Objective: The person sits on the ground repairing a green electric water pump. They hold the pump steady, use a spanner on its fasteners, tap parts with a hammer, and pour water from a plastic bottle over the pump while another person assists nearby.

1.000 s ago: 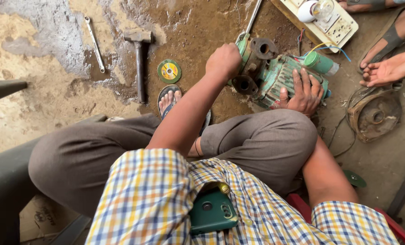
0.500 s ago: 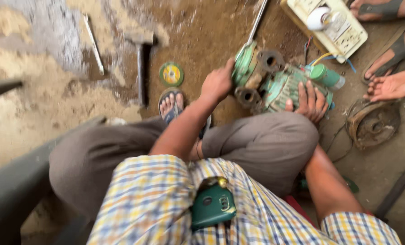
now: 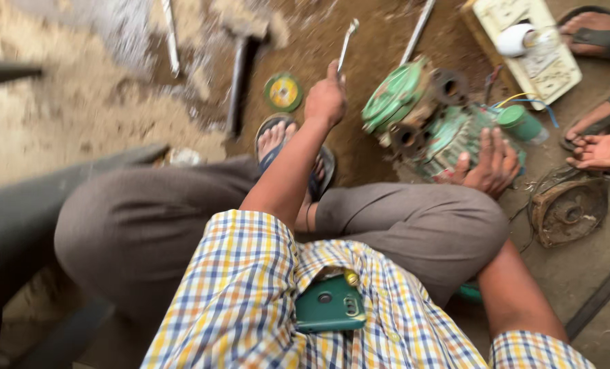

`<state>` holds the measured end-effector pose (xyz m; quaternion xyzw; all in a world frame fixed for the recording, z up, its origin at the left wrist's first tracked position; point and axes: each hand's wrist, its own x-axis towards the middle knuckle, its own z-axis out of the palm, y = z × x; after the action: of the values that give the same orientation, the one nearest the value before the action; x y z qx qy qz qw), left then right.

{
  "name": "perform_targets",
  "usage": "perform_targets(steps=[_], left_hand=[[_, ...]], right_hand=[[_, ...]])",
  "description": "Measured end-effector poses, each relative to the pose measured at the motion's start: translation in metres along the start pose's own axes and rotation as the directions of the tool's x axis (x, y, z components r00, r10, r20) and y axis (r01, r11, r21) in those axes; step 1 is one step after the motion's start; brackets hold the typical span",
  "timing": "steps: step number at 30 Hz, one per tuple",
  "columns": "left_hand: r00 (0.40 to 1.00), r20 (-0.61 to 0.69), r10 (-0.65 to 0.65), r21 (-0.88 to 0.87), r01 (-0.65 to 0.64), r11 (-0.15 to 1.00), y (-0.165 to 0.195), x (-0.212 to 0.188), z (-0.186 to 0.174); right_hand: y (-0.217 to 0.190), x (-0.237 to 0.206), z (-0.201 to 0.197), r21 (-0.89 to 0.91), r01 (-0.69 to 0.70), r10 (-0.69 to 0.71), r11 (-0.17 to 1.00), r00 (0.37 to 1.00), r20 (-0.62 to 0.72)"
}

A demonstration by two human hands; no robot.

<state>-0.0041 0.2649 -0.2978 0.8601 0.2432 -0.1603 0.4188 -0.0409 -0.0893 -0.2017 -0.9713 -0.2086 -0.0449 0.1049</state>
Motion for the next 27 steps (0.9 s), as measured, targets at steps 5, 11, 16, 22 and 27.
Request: perform_targets(steps=[5, 11, 16, 22, 27], left_hand=[[0.966, 0.259, -0.015, 0.197, -0.037, 0.980, -0.028, -0.040, 0.005], [0.893, 0.444, -0.077, 0.205, -0.018, 0.979, -0.020, -0.054, 0.019], [0.881, 0.468, -0.067, 0.176, -0.019, 0.984, -0.010, -0.048, 0.014], [0.811, 0.567, -0.140, 0.197, 0.031, 0.980, 0.004, -0.042, 0.005], [0.822, 0.555, -0.127, 0.222, 0.001, 0.975, 0.000, -0.044, 0.014]], right_hand=[[-0.009, -0.002, 0.000, 0.007, -0.011, 0.011, 1.000, 1.000, 0.022], [-0.015, -0.004, 0.004, 0.001, -0.002, 0.002, 1.000, 1.000, 0.018], [-0.012, -0.002, 0.010, -0.050, -0.001, 0.003, 0.999, 1.000, 0.027], [-0.011, -0.004, 0.010, -0.036, -0.042, 0.044, 0.998, 0.998, 0.043], [-0.008, -0.004, 0.014, -0.057, -0.014, 0.014, 0.998, 1.000, -0.011]])
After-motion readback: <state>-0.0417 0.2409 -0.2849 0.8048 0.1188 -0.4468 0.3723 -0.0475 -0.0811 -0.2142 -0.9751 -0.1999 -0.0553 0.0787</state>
